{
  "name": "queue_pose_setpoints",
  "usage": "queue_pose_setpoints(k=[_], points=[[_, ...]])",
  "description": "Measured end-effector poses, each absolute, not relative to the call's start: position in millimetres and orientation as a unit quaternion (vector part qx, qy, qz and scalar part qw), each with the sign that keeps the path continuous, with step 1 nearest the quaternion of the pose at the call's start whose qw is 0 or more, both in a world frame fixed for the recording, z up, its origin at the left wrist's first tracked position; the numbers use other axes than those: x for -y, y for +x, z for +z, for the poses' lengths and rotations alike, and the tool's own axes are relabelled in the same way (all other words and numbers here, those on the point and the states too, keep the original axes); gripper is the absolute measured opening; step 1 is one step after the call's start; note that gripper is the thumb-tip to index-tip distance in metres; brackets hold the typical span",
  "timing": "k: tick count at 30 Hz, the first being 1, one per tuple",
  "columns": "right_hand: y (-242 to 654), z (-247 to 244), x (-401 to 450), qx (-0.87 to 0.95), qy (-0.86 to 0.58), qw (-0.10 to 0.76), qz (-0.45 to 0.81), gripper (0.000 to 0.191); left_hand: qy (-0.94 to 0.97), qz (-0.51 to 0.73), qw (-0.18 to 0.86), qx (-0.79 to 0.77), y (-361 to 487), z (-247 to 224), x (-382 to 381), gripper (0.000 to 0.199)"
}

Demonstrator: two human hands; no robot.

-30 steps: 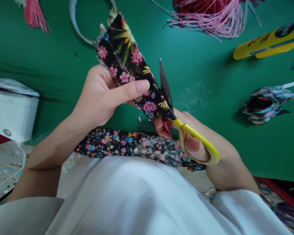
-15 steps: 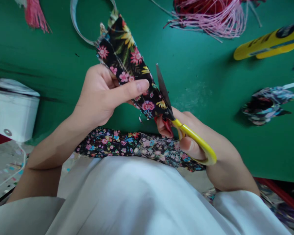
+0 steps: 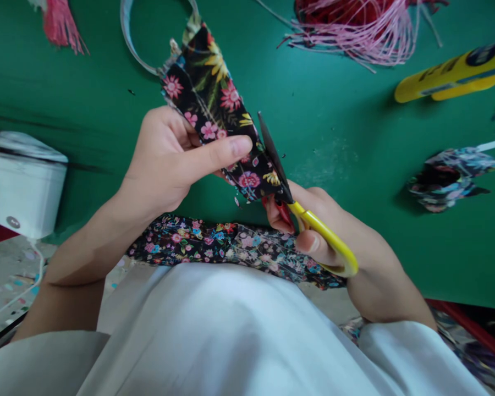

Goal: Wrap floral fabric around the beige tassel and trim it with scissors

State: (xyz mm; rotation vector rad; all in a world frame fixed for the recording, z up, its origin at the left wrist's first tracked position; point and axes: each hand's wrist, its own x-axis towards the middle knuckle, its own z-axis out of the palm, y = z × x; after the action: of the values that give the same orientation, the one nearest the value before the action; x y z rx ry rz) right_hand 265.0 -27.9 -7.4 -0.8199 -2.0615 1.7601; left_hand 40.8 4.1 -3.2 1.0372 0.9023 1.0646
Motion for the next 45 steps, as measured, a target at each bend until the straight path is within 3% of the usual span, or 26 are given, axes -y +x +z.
queue_pose_setpoints(k=[16,21,28,29,43,45], points=[[265,-11,29,0.701,-0.275,0.179,0.633,0.054,0.455,0.470,0.635,-0.411,44,3,0,0.016],[264,-9,29,0.700,-0.276,0.185,0.633,0.054,0.459,0.463,0.643,-0.401,41,3,1,0.006],[264,-8,29,0.658,-0.278,0.212,0.667,0.057,0.430,0.448,0.653,-0.434,40,7,0,0.015],[265,-8,29,0.646,-0.281,0.213,0.677,0.057,0.451,0.482,0.647,-0.382,39,5,0,0.019],[264,-5,28,0.681,-0.266,0.186,0.657,0.062,0.478,0.430,0.654,-0.397,36,-1,4,0.003],[264,-5,28,0.686,-0.259,0.179,0.656,0.062,0.467,0.434,0.656,-0.404,35,-2,4,0.009]])
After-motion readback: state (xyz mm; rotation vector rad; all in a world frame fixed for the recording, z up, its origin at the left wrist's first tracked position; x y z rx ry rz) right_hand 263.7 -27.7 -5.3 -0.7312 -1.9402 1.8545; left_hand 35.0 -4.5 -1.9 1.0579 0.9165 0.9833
